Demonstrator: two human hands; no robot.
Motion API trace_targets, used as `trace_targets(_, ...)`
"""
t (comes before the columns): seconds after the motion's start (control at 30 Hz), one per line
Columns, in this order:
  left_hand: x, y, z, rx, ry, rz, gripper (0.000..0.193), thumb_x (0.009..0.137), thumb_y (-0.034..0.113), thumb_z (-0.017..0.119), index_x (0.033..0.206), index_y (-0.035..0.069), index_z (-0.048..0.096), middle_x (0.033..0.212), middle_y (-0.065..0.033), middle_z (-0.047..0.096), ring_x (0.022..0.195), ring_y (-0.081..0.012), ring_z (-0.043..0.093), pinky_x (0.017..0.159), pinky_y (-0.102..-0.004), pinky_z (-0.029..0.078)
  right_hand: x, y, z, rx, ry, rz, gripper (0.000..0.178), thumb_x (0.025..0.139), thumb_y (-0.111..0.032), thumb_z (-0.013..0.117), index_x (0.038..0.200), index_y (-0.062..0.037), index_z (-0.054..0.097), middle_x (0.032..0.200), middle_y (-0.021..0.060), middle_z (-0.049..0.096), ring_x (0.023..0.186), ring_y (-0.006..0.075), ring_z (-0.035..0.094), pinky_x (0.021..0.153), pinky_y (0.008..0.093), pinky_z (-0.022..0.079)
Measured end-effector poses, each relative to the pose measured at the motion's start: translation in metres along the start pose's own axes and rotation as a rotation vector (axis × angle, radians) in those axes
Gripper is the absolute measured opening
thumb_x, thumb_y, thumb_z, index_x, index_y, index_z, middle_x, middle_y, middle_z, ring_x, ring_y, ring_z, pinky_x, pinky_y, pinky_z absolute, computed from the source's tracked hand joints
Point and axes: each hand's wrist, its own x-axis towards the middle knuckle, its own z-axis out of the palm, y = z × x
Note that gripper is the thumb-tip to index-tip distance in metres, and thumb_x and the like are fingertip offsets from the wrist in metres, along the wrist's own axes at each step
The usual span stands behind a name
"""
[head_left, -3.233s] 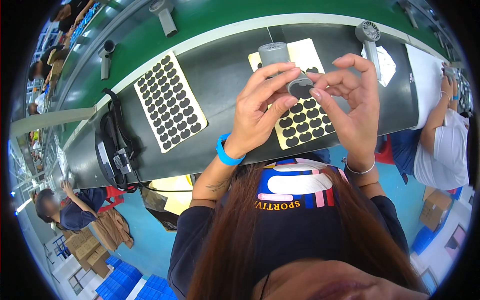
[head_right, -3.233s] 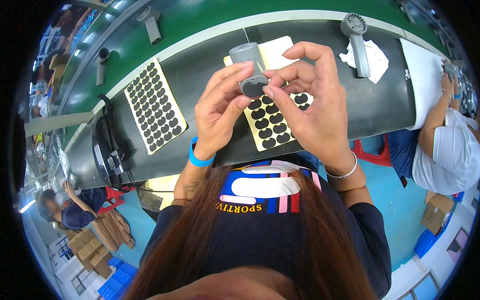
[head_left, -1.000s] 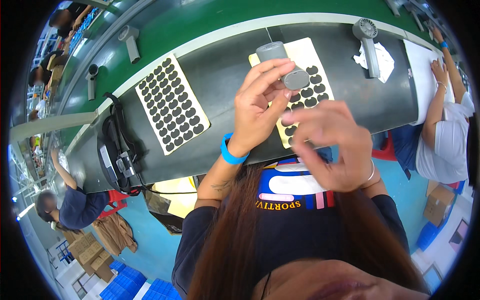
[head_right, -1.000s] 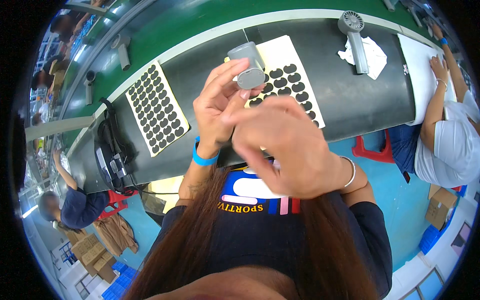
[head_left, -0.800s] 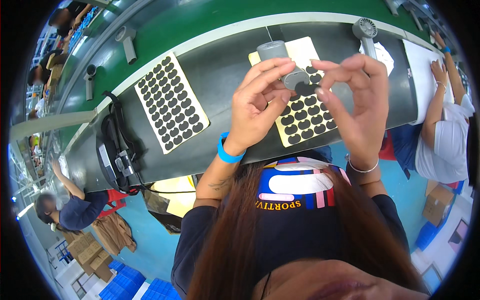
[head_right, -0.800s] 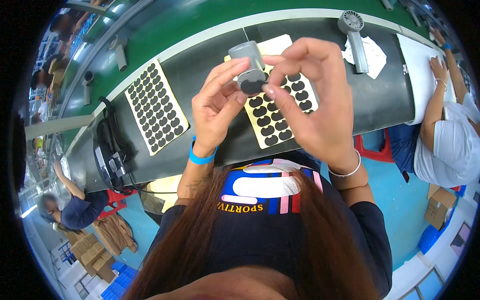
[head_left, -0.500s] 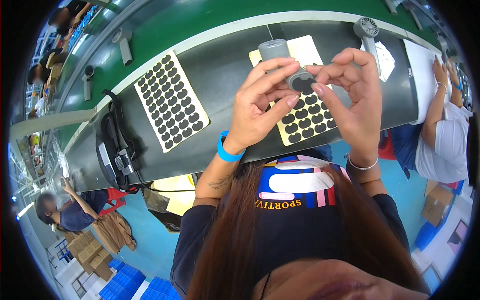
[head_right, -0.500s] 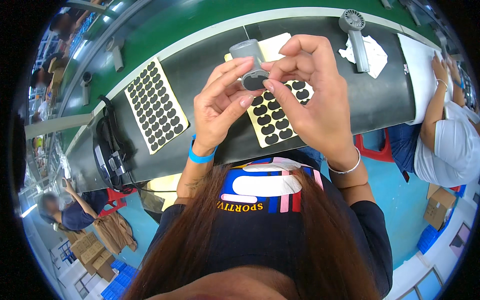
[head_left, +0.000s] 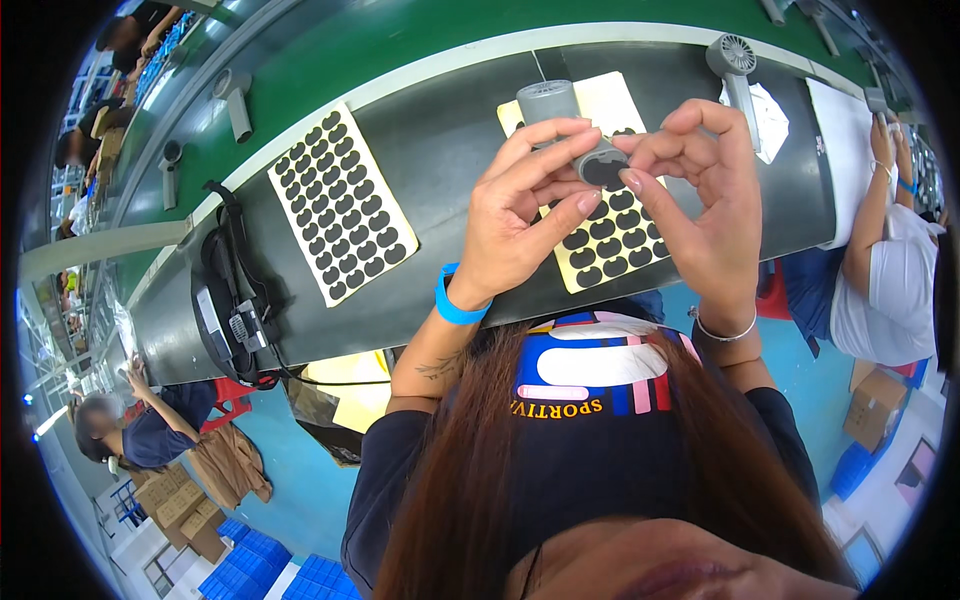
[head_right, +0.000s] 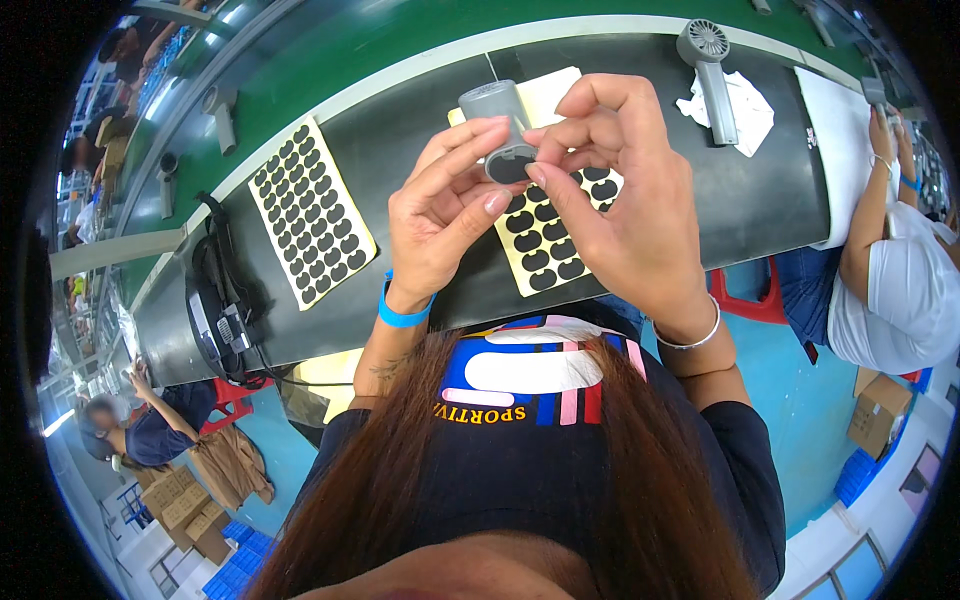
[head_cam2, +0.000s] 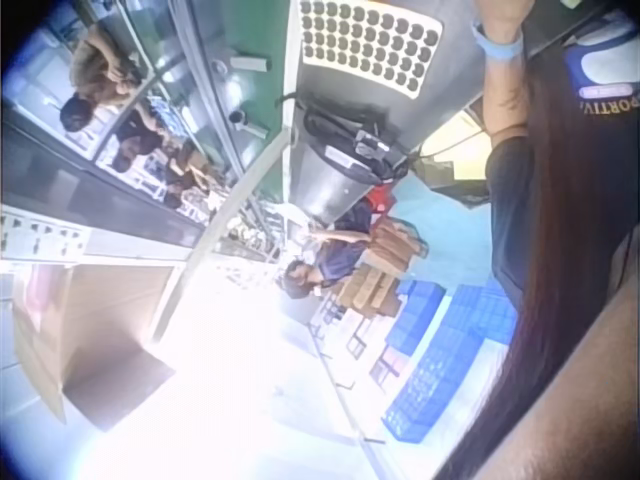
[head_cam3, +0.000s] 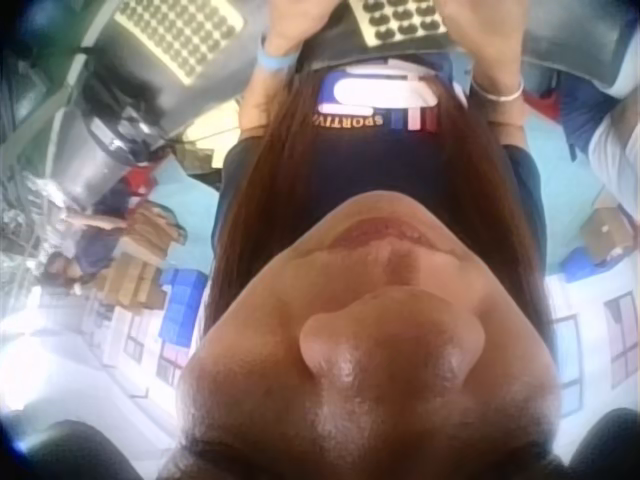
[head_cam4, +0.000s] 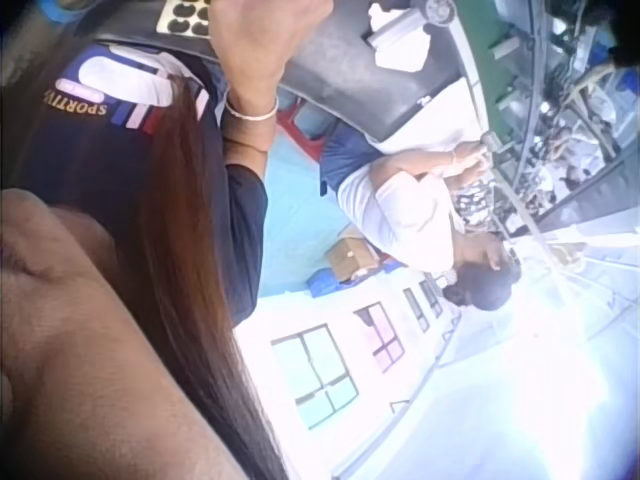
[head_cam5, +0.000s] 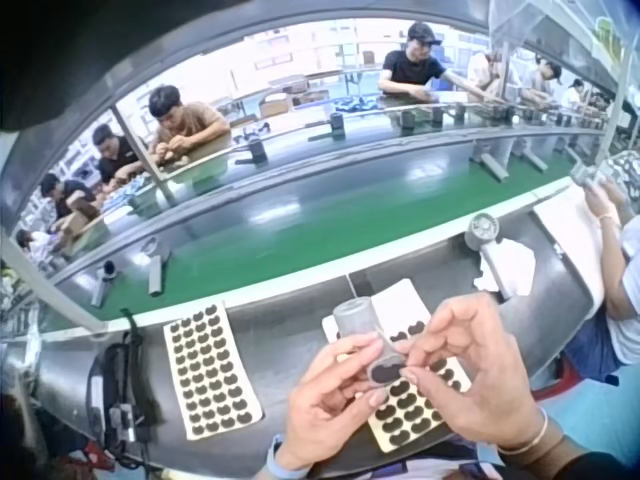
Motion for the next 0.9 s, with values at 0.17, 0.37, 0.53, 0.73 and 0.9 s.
trace_targets(0.17, -0.0002, -0.0009, -0.0003, 0.009, 0.003, 0.009, 0.042, 0.083, -0.008, 0.062, 0.124, -0.003, 0.055, 0.13, -0.0116, 0.043, 0.096, -0.013, 0.056, 0.085, -0.0275, 0.055, -0.0001, -0.001, -0.0001, -0.02, -0.007, 0.003, 0.04, 0.081, 0.008, 0.062, 0.112, -0.0022, 0.038, 0.084, 0.0092, 0.063, 0.098, 0.0214, 0.065, 0.081, 0.0268, 0.047)
trace_targets(0.37, -0.0008, -0.0006, 0.0001, 0.006, 0.007, 0.007, 0.04, 0.084, -0.007, 0.062, 0.123, -0.003, 0.056, 0.13, -0.0113, 0.043, 0.094, -0.0122, 0.057, 0.083, -0.0262, 0.054, -0.0002, -0.002, 0.0, -0.04, -0.009, -0.001, 0.04, 0.081, 0.008, 0.062, 0.111, -0.0024, 0.038, 0.083, 0.0094, 0.063, 0.096, 0.021, 0.065, 0.08, 0.0267, 0.048)
trace_targets(0.53, -0.0011, 0.0006, 0.0009, 0.006, 0.017, -0.002, 0.039, 0.085, -0.006, 0.061, 0.123, -0.004, 0.056, 0.129, -0.0104, 0.044, 0.093, -0.0114, 0.057, 0.081, -0.0252, 0.054, -0.0002, -0.003, 0.0009, -0.049, -0.001, 0.003, 0.04, 0.081, 0.008, 0.063, 0.11, -0.0024, 0.038, 0.083, 0.0095, 0.063, 0.095, 0.0206, 0.065, 0.08, 0.0262, 0.048)
trace_targets(0.73, -0.0006, -0.0001, 0.0023, 0.015, 0.033, -0.002, 0.034, 0.087, -0.004, 0.06, 0.121, -0.004, 0.057, 0.128, -0.0099, 0.045, 0.092, -0.0106, 0.056, 0.081, -0.0249, 0.053, -0.0003, -0.004, 0.0019, -0.067, 0.019, 0.011, 0.04, 0.08, 0.009, 0.063, 0.109, -0.0021, 0.039, 0.082, 0.0089, 0.063, 0.094, 0.0196, 0.065, 0.079, 0.0258, 0.048)
trace_targets(0.9, 0.0006, 0.0018, 0.0023, 0.075, 0.039, 0.015, 0.032, 0.088, -0.003, 0.059, 0.12, -0.004, 0.059, 0.127, -0.0103, 0.047, 0.091, -0.0103, 0.056, 0.083, -0.0263, 0.053, 0.0012, -0.0034, 0.0037, -0.087, 0.025, -0.003, 0.039, 0.078, 0.01, 0.062, 0.108, -0.0017, 0.04, 0.081, 0.0079, 0.063, 0.092, 0.0176, 0.065, 0.077, 0.0252, 0.049)
